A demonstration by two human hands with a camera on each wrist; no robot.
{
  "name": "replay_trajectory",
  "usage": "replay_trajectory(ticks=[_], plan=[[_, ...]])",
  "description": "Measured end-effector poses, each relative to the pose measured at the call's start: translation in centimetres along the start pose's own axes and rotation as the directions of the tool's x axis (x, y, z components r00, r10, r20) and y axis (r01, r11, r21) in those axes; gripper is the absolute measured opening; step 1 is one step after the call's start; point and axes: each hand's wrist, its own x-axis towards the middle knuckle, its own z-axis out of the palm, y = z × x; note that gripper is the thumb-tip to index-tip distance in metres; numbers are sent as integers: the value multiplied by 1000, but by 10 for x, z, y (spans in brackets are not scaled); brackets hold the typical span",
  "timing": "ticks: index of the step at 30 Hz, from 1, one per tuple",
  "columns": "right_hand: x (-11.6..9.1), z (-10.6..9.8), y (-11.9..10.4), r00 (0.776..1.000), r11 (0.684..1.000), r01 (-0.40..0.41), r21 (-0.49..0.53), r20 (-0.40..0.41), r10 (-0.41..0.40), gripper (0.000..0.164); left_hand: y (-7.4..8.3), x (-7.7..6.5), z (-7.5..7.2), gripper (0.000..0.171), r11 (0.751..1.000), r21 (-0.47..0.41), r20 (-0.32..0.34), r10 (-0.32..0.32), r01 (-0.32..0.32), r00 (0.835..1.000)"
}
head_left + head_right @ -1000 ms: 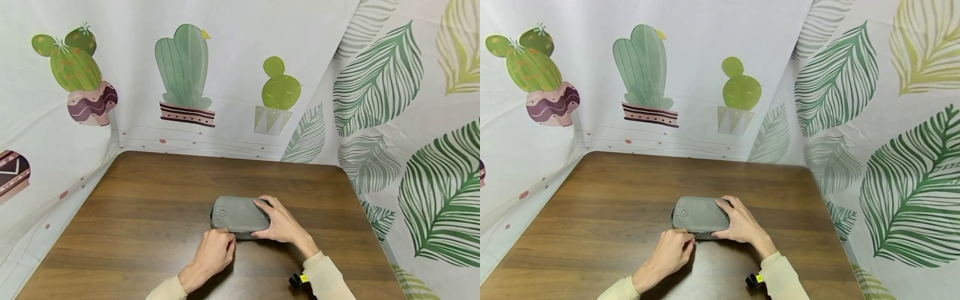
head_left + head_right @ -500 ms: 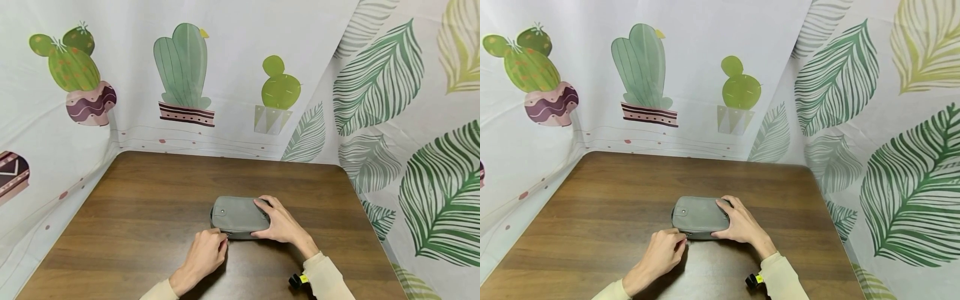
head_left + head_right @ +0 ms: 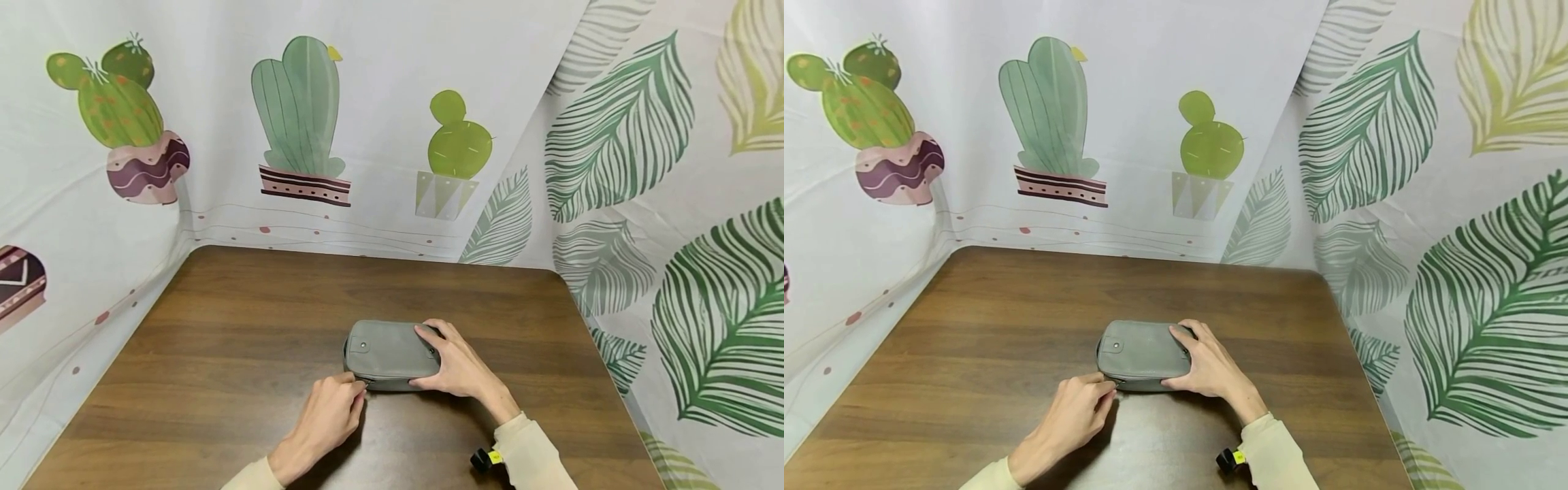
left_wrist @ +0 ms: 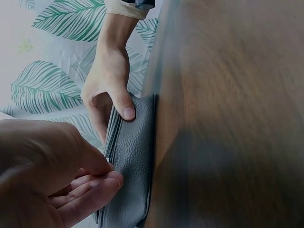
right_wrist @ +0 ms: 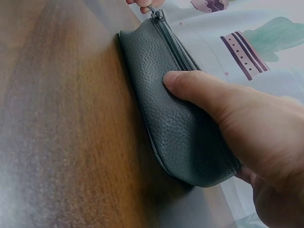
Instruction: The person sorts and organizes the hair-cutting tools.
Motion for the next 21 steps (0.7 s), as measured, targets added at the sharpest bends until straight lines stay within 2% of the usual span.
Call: replay_trajectory(ticks=[11,16,21], plan=[[-1,2,1,1000,1000,1,-11,-7,-1,99,-11,-5,-3,18,999,32,-37,19,-18,999],[-2,3,1,1000,1000,-11,-23,-1,11,99,-17,-10,-8,27,999,50,-42,-5,7,999],[-2,3,1,1000,1000,-7,-22,-8,7,99,-20,-13,-9,31,998,62,-36,-3,6,999]])
